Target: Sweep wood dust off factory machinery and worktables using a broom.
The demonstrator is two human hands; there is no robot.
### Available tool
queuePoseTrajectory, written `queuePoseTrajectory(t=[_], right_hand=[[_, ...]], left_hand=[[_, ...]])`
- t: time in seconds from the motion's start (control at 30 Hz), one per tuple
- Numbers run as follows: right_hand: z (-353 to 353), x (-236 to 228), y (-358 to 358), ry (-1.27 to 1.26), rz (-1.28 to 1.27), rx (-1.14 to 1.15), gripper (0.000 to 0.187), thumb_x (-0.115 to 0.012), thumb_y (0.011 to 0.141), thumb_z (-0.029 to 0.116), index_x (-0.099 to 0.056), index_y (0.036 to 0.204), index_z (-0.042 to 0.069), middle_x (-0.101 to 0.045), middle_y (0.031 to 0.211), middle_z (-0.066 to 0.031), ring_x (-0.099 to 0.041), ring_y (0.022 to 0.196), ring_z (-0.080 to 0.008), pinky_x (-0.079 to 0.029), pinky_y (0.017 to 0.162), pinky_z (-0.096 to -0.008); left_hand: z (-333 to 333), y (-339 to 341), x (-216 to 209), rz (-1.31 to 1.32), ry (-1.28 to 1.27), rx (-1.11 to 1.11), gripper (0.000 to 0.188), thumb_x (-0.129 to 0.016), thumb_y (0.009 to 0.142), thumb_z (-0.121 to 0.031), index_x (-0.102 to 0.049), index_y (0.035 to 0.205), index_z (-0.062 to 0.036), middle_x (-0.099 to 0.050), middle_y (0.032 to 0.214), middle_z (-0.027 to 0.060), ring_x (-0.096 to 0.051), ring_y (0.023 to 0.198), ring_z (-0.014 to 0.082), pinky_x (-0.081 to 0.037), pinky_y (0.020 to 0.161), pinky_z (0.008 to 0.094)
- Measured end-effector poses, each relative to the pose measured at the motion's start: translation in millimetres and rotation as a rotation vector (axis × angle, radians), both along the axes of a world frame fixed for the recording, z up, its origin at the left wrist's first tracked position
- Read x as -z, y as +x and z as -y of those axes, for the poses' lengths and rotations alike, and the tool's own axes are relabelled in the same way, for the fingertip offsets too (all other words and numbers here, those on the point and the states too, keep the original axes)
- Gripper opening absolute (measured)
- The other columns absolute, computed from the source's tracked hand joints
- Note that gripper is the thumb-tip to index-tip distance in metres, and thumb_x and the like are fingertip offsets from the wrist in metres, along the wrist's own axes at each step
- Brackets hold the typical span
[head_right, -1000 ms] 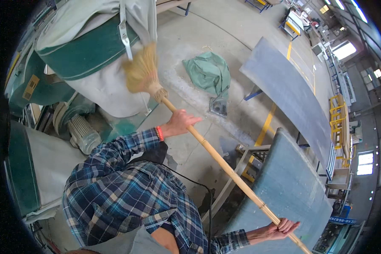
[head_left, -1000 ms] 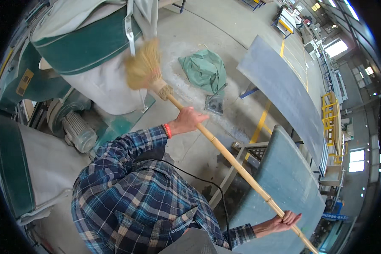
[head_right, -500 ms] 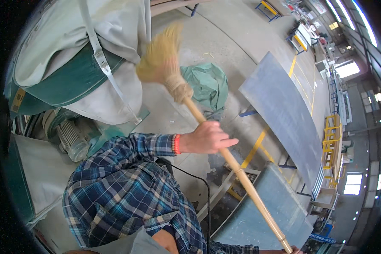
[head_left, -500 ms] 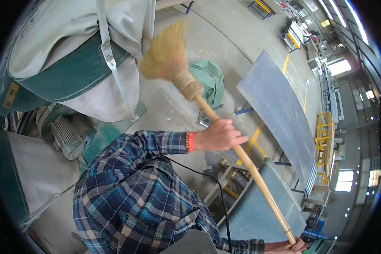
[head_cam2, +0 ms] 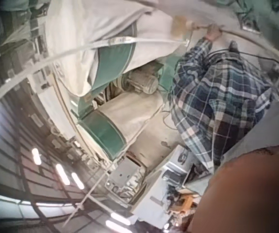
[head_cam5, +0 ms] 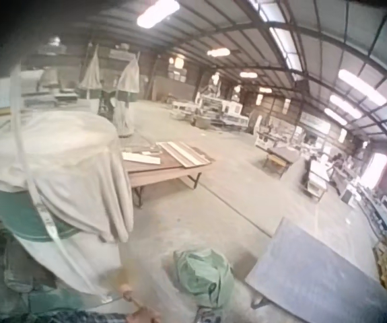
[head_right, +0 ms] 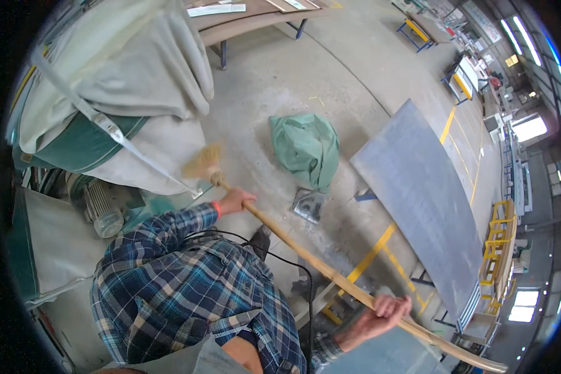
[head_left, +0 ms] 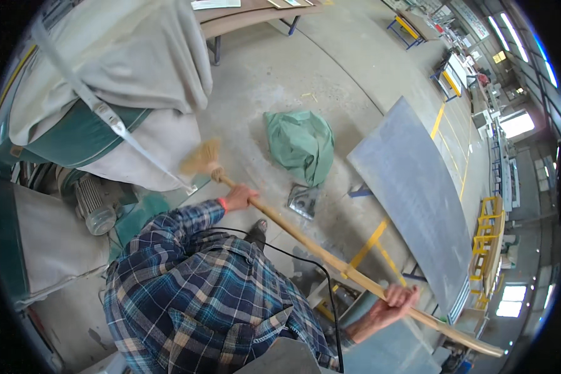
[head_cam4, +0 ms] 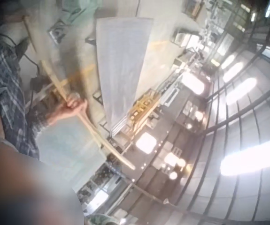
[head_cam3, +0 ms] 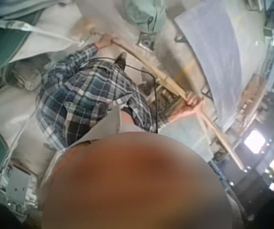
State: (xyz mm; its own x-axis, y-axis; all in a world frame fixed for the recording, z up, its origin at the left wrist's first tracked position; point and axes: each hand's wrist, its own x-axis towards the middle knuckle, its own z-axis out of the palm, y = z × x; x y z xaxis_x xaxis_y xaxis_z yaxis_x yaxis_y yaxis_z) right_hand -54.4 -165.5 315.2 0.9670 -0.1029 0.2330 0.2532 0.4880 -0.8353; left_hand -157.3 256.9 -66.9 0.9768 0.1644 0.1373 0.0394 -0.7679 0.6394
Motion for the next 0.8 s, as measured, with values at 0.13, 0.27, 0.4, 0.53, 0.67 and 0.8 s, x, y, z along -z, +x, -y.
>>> queuePoseTrajectory(t=[0.13, 0.27, 0.4, 0.53, 0.67, 0.8], right_hand=[[88, 9, 74, 0.069, 0.174, 0.069, 0.015, -0.048, 0.101, 0.014, -0.053, 0.102, 0.0, -0.027, 0.056, 0.0061, -0.022, 0.044, -0.0039, -0.018, 0.038, -0.0215], [194, -19, 165, 0.28, 0.419, -0.087, 0.02, -0.032, 0.104, 0.007, -0.042, 0.088, 0.0, -0.025, 0.057, 0.003, -0.022, 0.043, -0.0069, -0.018, 0.037, -0.0232], [147, 27, 232, -0.217, 0.309, 0.322, 0.009, -0.044, 0.095, 0.002, -0.044, 0.087, 0.0, -0.029, 0.06, 0.0022, -0.029, 0.049, -0.0079, -0.028, 0.043, -0.0232], [41, 128, 306, 0.259, -0.04, -0.176, 0.024, -0.049, 0.091, 0.001, -0.039, 0.072, 0.012, -0.034, 0.061, 0.003, -0.031, 0.05, -0.0078, -0.031, 0.046, -0.0229], [-137, 158, 300, 0.182, -0.233, -0.237, 0.011, -0.051, 0.097, 0.011, -0.051, 0.087, 0.008, -0.03, 0.058, 0.0049, -0.026, 0.049, -0.0079, -0.026, 0.046, -0.0254], [-160, 116, 321, 0.022, -0.083, -0.245, 0.014, -0.052, 0.098, 0.015, -0.056, 0.106, 0.004, -0.028, 0.059, 0.006, -0.024, 0.05, -0.0054, -0.022, 0.044, -0.0232]], left_hand=[[50, 78, -72, 0.019, -0.138, 0.062, 0.031, -0.066, 0.075, -0.014, -0.07, 0.106, -0.0176, -0.066, 0.074, 0.0128, -0.064, 0.074, 0.0343, -0.048, 0.067, 0.0465], [60, 198, -161, 0.519, 0.112, 0.1, 0.037, -0.065, 0.077, -0.019, -0.067, 0.113, -0.0141, -0.064, 0.068, 0.0048, -0.062, 0.061, 0.026, -0.042, 0.053, 0.0412], [19, 241, -229, 0.579, 0.416, -0.129, 0.04, -0.062, 0.073, -0.018, -0.067, 0.113, -0.0155, -0.055, 0.061, -0.0002, -0.057, 0.057, 0.0205, -0.04, 0.055, 0.0361], [-74, 239, -132, 0.442, 0.416, -0.38, 0.025, -0.062, 0.077, -0.017, -0.066, 0.102, -0.0144, -0.058, 0.063, 0.0032, -0.06, 0.062, 0.0231, -0.041, 0.059, 0.0383], [-149, 183, 59, 0.133, 0.348, -0.409, 0.023, -0.071, 0.07, -0.016, -0.068, 0.093, -0.0146, -0.065, 0.074, 0.0063, -0.064, 0.075, 0.0296, -0.043, 0.067, 0.044], [-103, 192, 80, -0.006, 0.078, -0.361, 0.029, -0.069, 0.069, -0.011, -0.07, 0.098, -0.0169, -0.068, 0.082, 0.0104, -0.064, 0.08, 0.0337, -0.047, 0.069, 0.0466]])
